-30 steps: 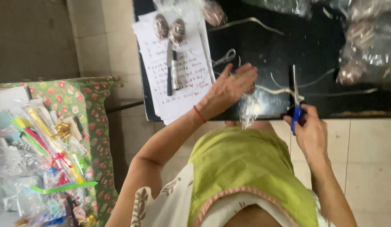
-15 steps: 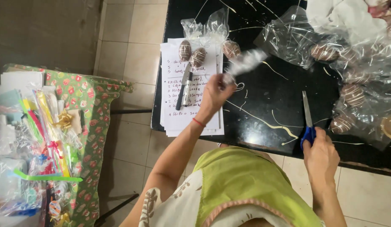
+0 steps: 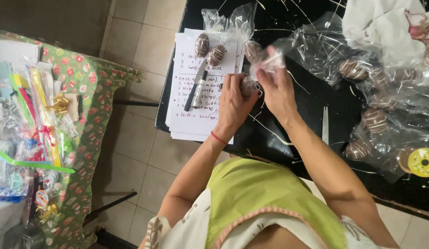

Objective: The person places chocolate eggs into plastic bags, ties each bag with string, and cuts the excess string with scissors.

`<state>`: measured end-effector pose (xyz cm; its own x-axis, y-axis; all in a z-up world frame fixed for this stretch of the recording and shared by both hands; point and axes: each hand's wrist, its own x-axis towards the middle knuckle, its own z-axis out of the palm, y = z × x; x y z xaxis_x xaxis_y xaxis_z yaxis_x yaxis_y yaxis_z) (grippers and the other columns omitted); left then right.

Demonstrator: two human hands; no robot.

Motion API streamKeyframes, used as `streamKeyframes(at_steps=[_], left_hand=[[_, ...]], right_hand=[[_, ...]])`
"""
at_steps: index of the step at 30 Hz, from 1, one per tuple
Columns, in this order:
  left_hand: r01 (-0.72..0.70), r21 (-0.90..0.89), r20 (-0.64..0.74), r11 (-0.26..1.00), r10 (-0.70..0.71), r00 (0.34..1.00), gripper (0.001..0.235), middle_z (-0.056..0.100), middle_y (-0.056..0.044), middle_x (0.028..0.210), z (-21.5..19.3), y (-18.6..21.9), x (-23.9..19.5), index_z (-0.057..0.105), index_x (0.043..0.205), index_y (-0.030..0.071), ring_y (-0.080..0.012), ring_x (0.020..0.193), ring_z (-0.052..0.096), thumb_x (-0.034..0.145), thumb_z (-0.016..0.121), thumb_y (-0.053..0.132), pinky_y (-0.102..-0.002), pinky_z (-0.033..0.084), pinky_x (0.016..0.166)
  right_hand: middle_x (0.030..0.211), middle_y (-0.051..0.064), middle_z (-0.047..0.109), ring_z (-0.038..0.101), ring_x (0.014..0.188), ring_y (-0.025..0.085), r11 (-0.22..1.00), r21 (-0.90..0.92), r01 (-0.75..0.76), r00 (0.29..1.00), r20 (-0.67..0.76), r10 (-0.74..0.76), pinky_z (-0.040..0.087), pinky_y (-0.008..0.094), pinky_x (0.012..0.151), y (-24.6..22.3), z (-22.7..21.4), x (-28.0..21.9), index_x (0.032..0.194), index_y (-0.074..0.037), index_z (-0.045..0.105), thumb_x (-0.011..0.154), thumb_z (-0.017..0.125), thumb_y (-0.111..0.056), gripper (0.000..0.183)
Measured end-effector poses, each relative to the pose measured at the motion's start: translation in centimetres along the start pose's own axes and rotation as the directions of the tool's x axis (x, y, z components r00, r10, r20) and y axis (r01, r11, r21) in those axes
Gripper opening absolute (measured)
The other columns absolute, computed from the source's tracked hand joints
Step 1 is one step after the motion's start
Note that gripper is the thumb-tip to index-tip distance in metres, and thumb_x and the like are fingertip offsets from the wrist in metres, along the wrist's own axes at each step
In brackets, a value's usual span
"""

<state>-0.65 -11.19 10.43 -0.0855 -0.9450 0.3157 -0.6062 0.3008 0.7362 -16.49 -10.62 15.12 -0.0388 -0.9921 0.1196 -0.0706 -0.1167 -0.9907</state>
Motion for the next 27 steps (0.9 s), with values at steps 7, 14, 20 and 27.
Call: streamKeyframes(at_steps=[7, 14, 20, 27], left_hand=[[-0.14, 0.29, 0.115, 0.947, 0.11, 0.987, 0.074, 0.055, -0.016, 0.112, 0.8, -3.2, -0.1, 0.039, 0.16, -0.001, -0.0324, 0.094, 0.057, 0.097, 0.076, 0.015, -0.047, 0.054, 0.077], [0.279, 0.193, -0.061, 0.941, -0.272, 0.96, 0.04, 0.074, -0.015, 0.118, 1.6, -7.4, 8.0, 0.071, 0.096, 0.006, -0.0384, 0.101, 0.072, 0.093, 0.072, 0.046, -0.05, 0.056, 0.085], [0.108, 0.419, 0.019, 0.902, -0.127, 0.992, 0.025, 0.068, -0.007, 0.07, 5.2, -9.6, 14.3, 0.06, 0.065, 0.011, -0.0192, 0.051, 0.057, 0.088, 0.062, 0.023, -0.039, 0.046, 0.049], [0.005, 0.819, 0.147, 0.574, -0.219, 0.965, 0.053, 0.079, -0.005, 0.093, 6.8, -11.5, 18.9, 0.079, 0.092, 0.017, -0.0238, 0.085, 0.072, 0.102, 0.068, 0.068, -0.046, 0.05, 0.086]], right_hand=[[0.123, 0.013, 0.078, 0.076, 0.105, 0.032, 0.866, -0.464, 0.185, 0.702, 0.68, 0.214, 0.063, 0.047, 0.084, -0.3, -0.5, 9.9, 0.12, -0.012, 0.076, 0.112, 0.04, -0.061, 0.06], [0.114, 0.016, 0.066, 0.068, 0.096, 0.03, 0.849, -0.468, 0.246, 0.969, 0.121, -0.214, 0.061, 0.039, 0.072, 7.9, -0.2, 13.9, 0.139, 0.0, 0.06, 0.121, 0.05, -0.04, 0.045], [0.114, 0.018, 0.059, 0.064, 0.102, 0.04, 0.473, -0.842, 0.259, 0.964, 0.191, -0.186, 0.061, 0.048, 0.084, 12.4, 0.8, 11.4, 0.146, -0.006, 0.055, 0.092, 0.084, -0.017, 0.062], [0.122, 0.017, 0.061, 0.067, 0.104, 0.036, 0.589, -0.783, 0.197, 0.98, 0.146, -0.133, 0.059, 0.046, 0.077, 10.9, -1.4, 9.1, 0.143, -0.006, 0.059, 0.104, 0.081, -0.042, 0.057]])
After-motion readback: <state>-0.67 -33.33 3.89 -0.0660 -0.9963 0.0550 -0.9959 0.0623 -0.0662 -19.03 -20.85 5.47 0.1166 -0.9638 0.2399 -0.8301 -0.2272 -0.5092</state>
